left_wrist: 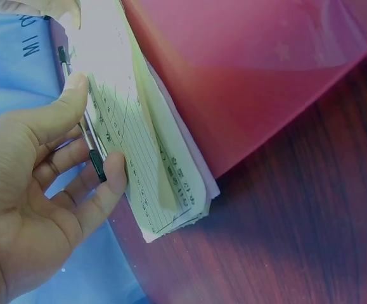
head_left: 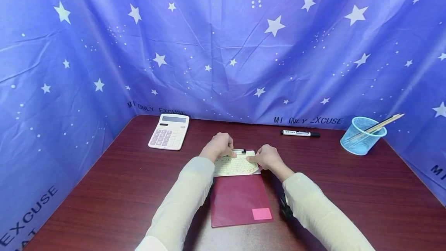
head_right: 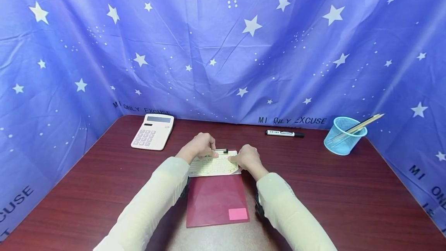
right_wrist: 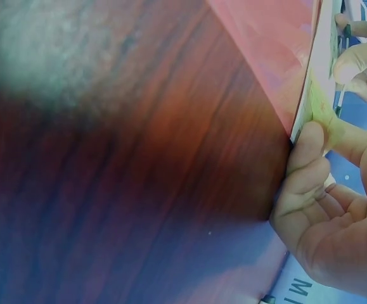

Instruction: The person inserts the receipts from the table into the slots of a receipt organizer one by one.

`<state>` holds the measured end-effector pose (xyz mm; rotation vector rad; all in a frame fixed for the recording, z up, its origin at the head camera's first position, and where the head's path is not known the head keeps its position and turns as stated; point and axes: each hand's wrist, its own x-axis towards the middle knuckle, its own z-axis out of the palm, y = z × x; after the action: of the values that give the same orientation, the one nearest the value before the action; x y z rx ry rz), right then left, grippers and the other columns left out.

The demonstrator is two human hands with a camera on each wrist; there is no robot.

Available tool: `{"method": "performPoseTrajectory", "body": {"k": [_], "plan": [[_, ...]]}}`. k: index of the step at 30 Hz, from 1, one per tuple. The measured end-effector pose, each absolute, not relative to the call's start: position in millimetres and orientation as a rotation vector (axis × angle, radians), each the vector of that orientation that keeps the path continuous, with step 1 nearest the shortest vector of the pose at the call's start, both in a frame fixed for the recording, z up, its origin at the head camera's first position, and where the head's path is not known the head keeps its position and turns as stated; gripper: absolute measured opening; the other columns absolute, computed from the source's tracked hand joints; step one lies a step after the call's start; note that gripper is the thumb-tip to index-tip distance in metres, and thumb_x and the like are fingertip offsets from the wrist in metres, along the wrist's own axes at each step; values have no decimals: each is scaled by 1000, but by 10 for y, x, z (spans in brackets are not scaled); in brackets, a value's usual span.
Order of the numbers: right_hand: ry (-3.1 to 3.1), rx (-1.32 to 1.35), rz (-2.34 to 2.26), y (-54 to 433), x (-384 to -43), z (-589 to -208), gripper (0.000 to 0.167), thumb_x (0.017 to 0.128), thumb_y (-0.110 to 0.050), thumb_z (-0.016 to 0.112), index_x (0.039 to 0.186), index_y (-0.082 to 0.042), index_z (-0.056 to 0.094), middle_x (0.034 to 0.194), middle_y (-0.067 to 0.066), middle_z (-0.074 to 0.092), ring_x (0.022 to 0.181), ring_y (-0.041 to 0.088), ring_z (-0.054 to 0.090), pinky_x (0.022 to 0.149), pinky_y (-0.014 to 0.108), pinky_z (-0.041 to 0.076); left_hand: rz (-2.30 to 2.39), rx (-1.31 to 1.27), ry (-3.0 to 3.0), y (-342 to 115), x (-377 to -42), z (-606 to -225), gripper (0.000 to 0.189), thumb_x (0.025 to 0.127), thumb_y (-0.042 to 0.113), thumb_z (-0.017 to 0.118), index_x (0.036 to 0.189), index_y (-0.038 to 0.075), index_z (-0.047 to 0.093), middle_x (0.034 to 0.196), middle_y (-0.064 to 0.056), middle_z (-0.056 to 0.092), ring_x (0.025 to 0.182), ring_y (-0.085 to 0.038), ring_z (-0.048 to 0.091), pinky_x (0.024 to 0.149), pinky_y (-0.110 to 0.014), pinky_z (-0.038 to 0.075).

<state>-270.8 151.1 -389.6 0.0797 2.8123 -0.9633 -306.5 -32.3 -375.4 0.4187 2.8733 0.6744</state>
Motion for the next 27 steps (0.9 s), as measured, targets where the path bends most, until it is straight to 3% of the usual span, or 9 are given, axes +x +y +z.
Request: {"method": "performPoseTrajectory", "body": {"k": [4, 11, 27], "plan": [[2832, 86, -973, 1503, -2688, -3894, 45, 87, -28, 81, 56, -10, 54, 48, 2, 56, 44, 11, 57, 48, 23, 42, 683, 422, 2876, -326, -3061, -3755, 35, 81, 21, 88, 65, 13, 58, 77, 1, 56, 73, -17, 53, 65, -27, 48], [2892, 98, -864, 1487, -2647, -3869, 41, 87, -35, 80, 65, -8, 58, 50, 4, 61, 47, 14, 62, 69, 34, 53, 696, 423, 2877, -330, -3049, -3752, 35, 81, 21, 88, 65, 13, 58, 76, 1, 54, 77, -16, 51, 71, -29, 47], [2841, 90, -851, 1520, -2661, -3866, 39, 87, -34, 78, 66, -9, 58, 49, 2, 57, 49, 13, 56, 59, 28, 46, 695, 450, 2881, -343, -3060, -3765, 33, 81, 21, 89, 66, 13, 61, 73, 2, 56, 77, -17, 52, 75, -30, 47]]}}
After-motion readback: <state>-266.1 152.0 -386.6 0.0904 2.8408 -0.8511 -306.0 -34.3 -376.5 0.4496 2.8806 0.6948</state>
